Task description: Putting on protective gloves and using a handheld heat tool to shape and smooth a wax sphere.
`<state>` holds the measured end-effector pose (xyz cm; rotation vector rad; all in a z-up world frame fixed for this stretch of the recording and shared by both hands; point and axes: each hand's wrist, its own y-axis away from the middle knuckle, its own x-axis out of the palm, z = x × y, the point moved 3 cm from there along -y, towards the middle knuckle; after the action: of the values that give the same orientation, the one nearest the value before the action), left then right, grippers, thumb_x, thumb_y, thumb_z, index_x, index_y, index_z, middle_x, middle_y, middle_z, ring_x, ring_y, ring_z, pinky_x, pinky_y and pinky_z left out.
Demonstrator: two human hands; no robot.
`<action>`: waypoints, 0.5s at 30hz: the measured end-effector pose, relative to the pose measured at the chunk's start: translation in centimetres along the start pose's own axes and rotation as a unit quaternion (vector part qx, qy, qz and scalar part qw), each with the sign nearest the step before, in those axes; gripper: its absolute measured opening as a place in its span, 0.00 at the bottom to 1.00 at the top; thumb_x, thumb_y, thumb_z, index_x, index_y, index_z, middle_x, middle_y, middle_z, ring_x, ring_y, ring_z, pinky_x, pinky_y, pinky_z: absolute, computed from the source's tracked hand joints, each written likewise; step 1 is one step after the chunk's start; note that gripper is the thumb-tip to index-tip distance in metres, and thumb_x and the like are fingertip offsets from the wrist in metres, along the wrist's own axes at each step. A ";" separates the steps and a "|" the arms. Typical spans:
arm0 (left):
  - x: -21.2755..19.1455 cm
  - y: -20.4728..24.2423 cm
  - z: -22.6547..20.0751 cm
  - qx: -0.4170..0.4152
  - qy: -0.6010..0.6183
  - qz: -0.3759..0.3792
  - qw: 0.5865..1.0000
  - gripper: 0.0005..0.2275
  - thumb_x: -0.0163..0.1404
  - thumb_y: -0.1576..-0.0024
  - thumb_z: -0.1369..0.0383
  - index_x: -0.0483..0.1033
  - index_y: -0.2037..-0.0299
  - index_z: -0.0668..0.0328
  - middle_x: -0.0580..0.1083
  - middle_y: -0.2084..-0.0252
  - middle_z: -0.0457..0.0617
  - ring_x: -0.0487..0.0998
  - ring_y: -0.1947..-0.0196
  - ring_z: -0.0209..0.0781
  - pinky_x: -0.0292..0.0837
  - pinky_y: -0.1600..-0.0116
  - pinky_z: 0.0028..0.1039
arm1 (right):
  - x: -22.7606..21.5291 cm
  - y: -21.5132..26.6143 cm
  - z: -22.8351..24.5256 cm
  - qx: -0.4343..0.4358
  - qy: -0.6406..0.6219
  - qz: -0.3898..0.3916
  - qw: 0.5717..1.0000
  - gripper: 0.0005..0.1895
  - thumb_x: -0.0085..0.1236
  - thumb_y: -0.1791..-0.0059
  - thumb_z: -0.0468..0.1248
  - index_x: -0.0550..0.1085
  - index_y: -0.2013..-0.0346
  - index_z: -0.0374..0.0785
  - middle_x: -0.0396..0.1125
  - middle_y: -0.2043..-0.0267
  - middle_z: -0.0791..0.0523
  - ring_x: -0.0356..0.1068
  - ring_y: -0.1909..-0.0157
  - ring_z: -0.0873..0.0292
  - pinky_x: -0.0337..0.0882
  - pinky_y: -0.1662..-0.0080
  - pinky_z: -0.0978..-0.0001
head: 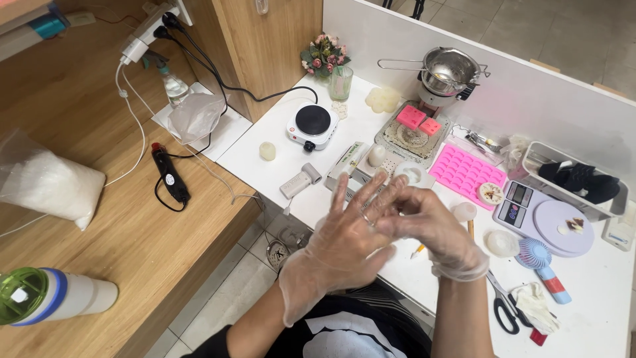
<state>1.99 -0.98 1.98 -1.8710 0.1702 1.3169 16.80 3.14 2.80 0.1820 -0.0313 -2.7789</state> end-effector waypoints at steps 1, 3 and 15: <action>-0.9 0.2 -0.2 -0.021 0.143 -0.036 0.989 0.17 0.52 0.46 0.63 0.78 0.46 0.45 0.52 0.23 0.53 0.51 0.24 0.54 0.38 0.28 0.70 | -0.3 0.2 0.1 -0.032 -0.036 -0.021 0.999 0.09 0.69 0.63 0.30 0.78 0.71 0.32 0.67 0.74 0.55 0.65 0.69 0.62 0.69 0.69 0.71; -2.0 0.5 0.0 -0.039 0.287 -0.070 0.955 0.14 0.55 0.47 0.61 0.80 0.51 0.42 0.55 0.24 0.53 0.56 0.24 0.53 0.40 0.26 0.67 | -1.6 0.7 0.0 -0.064 -0.069 -0.047 0.994 0.07 0.66 0.59 0.30 0.77 0.69 0.31 0.68 0.71 0.53 0.66 0.67 0.61 0.70 0.67 0.69; 1.7 11.0 7.4 -0.435 0.629 -0.253 0.592 0.10 0.45 0.38 0.68 0.78 0.68 0.62 0.74 0.75 0.46 0.71 0.79 0.33 0.68 0.73 0.23 | -33.7 31.8 -35.2 -0.309 -0.127 -0.315 0.889 0.06 0.46 0.39 0.35 0.73 0.54 0.40 0.66 0.57 0.59 0.66 0.54 0.69 0.67 0.41 0.74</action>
<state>-8.45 -2.56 -6.23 -3.0133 -0.3650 -0.7255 63.75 -14.84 -26.59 -0.4099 1.0001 -3.2325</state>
